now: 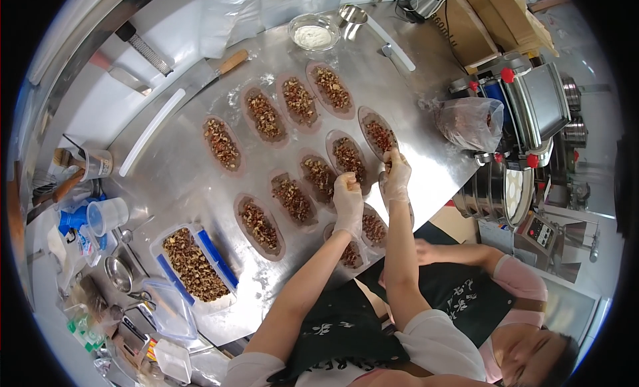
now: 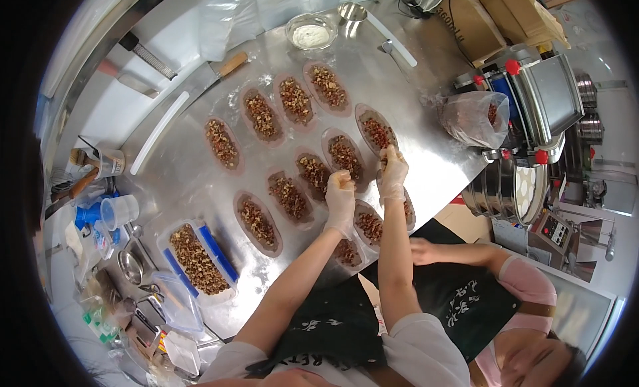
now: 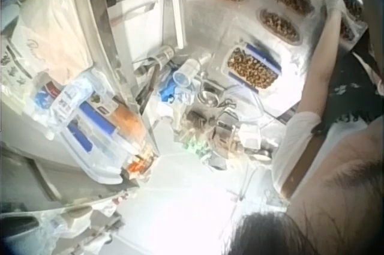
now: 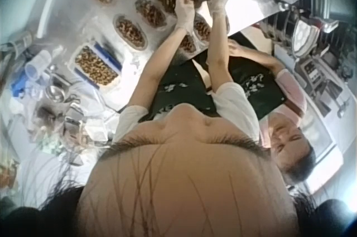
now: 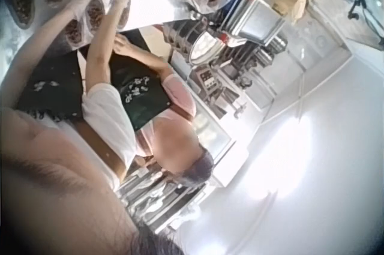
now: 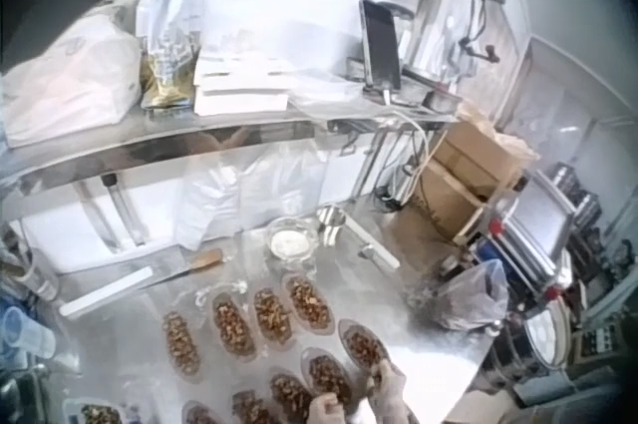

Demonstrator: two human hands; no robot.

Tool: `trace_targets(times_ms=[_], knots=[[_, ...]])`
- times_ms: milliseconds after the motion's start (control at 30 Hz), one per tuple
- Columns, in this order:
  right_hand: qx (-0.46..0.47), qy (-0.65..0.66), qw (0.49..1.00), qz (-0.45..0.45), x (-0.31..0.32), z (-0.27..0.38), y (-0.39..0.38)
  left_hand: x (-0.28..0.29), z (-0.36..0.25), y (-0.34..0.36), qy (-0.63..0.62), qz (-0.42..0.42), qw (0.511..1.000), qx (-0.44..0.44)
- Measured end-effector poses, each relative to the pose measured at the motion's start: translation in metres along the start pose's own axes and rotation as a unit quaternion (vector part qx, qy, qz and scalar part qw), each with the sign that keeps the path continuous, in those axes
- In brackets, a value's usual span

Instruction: The person fills pieces of dough with nuts, rolls them into cylinders, and places them onto a steaming tray. The person then picks up a plastic container filled with nuts and places it on a shelf.

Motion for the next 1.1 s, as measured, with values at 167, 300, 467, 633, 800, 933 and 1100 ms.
trace_targets(times_ms=[167,300,467,633,800,933,1100], knots=[[0.080,-0.076,0.994,-0.009,0.022,0.031,0.062,-0.039,-0.039,-0.002,-0.011,0.103,0.994,-0.033],[0.145,-0.116,0.981,0.059,0.006,0.024,0.077,-0.063,-0.050,0.028,0.008,0.083,0.995,-0.052],[0.198,-0.230,0.945,0.119,-0.008,0.023,0.074,-0.086,-0.048,0.063,0.001,0.094,0.995,-0.017],[0.223,-0.281,0.921,0.151,-0.016,0.036,0.076,-0.106,-0.055,0.065,-0.003,0.114,0.993,-0.013],[0.220,-0.333,0.883,0.249,-0.053,0.047,0.070,-0.105,-0.049,0.080,-0.012,0.095,0.995,-0.012],[0.190,-0.362,0.874,0.261,-0.071,0.049,0.077,-0.109,-0.046,0.085,-0.091,0.089,0.992,0.020],[0.148,-0.307,0.896,0.283,-0.082,0.047,0.081,-0.104,-0.048,0.089,-0.110,0.087,0.990,0.008]])
Point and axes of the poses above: each hand's wrist, its own y-axis towards the middle knuckle, its own x-axis out of the back of the hand, z = x × y, the point moved 4 cm from there along y, towards the middle knuckle, and after that the axes turned 15 degrees about y, right-handed, at the moved point
